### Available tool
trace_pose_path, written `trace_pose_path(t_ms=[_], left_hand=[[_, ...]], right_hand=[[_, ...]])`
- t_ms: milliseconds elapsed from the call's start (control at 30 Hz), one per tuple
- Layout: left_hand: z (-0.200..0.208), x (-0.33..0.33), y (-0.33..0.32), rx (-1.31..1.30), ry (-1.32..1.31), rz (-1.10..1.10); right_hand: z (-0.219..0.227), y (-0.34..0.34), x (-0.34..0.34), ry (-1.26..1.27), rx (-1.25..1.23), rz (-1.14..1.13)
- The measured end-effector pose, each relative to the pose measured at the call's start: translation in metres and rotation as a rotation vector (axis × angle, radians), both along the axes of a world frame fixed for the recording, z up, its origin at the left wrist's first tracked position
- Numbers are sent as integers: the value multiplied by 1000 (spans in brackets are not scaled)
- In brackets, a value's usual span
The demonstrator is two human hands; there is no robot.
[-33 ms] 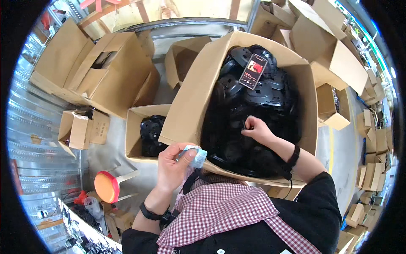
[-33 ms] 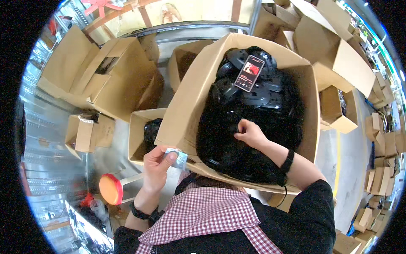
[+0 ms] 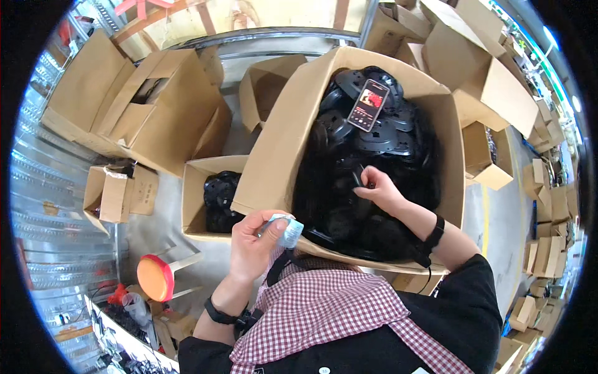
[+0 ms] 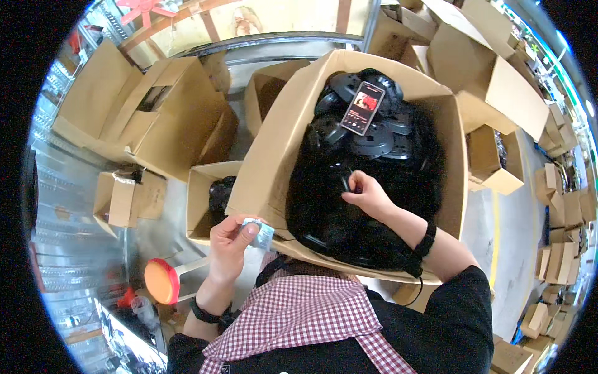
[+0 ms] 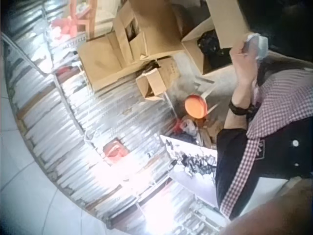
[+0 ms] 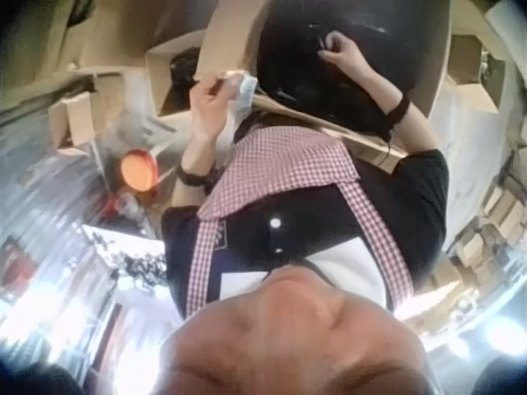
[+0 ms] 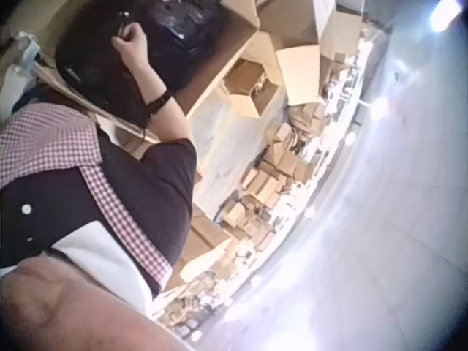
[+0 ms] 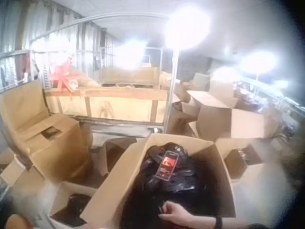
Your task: Sorting and applying labels to plastic components in a manufacturing setting.
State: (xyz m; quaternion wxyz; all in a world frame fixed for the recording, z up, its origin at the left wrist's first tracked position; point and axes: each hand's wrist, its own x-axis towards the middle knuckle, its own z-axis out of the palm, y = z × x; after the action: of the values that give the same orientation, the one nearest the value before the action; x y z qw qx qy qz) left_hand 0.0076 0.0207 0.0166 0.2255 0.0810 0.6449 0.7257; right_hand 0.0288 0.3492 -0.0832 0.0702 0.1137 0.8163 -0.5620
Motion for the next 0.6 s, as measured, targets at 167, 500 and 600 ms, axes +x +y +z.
trace_pose_path(t_ms=[167, 500, 600], left_hand=[[4, -7, 20, 35, 83, -102], [23, -23, 37, -246, 312, -137], [27, -24, 36, -321, 329, -104]], right_hand=[[85, -42, 20, 154, -768, -29], [101, -75, 42, 370, -626, 113], [107, -76, 45, 408, -577, 191]])
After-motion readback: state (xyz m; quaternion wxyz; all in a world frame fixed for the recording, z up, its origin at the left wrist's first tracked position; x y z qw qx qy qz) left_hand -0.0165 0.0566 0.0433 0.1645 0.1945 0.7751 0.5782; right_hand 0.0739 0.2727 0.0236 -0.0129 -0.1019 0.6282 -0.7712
